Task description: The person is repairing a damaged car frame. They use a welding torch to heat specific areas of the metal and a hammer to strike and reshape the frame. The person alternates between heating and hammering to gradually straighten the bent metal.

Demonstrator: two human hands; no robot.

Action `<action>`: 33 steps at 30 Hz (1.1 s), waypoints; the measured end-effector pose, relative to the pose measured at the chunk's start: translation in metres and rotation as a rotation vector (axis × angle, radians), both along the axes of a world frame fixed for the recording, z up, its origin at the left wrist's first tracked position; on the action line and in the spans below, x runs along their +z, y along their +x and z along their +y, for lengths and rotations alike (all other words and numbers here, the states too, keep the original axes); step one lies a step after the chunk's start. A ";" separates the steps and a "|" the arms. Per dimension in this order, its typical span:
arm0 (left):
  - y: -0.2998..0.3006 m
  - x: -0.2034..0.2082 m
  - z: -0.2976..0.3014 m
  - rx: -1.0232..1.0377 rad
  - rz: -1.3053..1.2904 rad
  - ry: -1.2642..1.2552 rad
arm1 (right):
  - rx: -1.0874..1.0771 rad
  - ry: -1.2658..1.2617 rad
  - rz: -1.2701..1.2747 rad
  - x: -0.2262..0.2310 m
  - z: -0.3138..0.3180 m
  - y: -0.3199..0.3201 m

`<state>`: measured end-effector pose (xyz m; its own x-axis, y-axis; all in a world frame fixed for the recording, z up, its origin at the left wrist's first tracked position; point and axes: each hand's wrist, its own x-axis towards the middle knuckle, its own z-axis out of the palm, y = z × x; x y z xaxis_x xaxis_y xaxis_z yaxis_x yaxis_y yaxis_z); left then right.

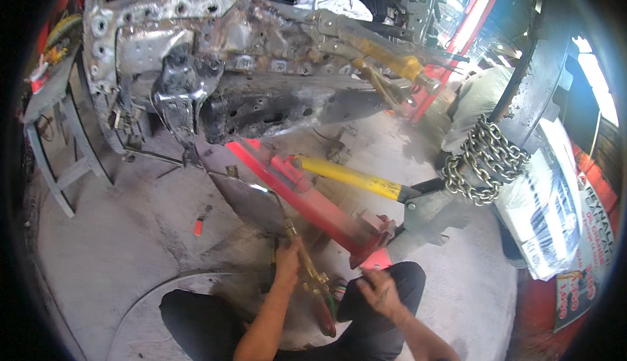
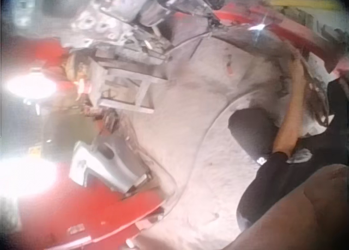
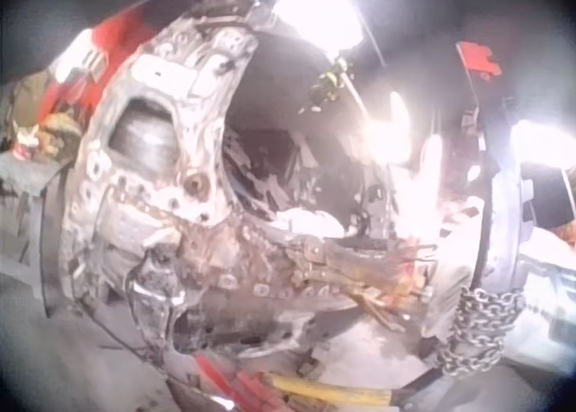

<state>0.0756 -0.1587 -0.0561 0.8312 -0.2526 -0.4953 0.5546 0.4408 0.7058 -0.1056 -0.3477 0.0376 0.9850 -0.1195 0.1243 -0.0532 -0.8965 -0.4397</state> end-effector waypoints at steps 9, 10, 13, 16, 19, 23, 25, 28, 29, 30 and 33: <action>-0.025 -0.001 0.010 -0.086 -0.076 0.108 | -0.018 1.065 0.337 -0.024 0.082 -0.013; -0.027 0.000 0.011 -0.120 -0.062 0.113 | 0.001 1.087 0.322 -0.026 0.082 -0.015; -0.023 -0.001 0.018 -0.103 -0.053 0.080 | 0.047 1.174 0.284 -0.048 0.085 -0.012; -0.033 0.011 0.019 -0.167 -0.071 0.125 | 0.056 1.219 0.303 -0.073 0.083 -0.018; -0.052 0.021 0.011 -0.183 -0.056 0.141 | 0.000 1.205 0.296 -0.069 0.084 -0.029; -0.059 0.014 0.007 -0.200 -0.157 0.181 | 0.009 1.231 0.210 -0.074 0.090 -0.029; -0.064 0.022 0.007 -0.257 -0.170 0.212 | 0.002 1.207 0.162 -0.084 0.090 -0.032; -0.064 0.021 0.010 -0.282 -0.173 0.278 | -0.022 1.240 0.202 -0.074 0.094 -0.034; -0.065 0.022 0.010 -0.280 -0.179 0.279 | -0.031 1.267 0.222 -0.063 0.094 -0.034; -0.066 0.023 0.009 -0.276 -0.185 0.280 | -0.039 1.294 0.244 -0.058 0.095 -0.033; -0.067 0.030 0.011 -0.291 -0.188 0.321 | -0.014 1.371 0.173 -0.069 0.096 -0.033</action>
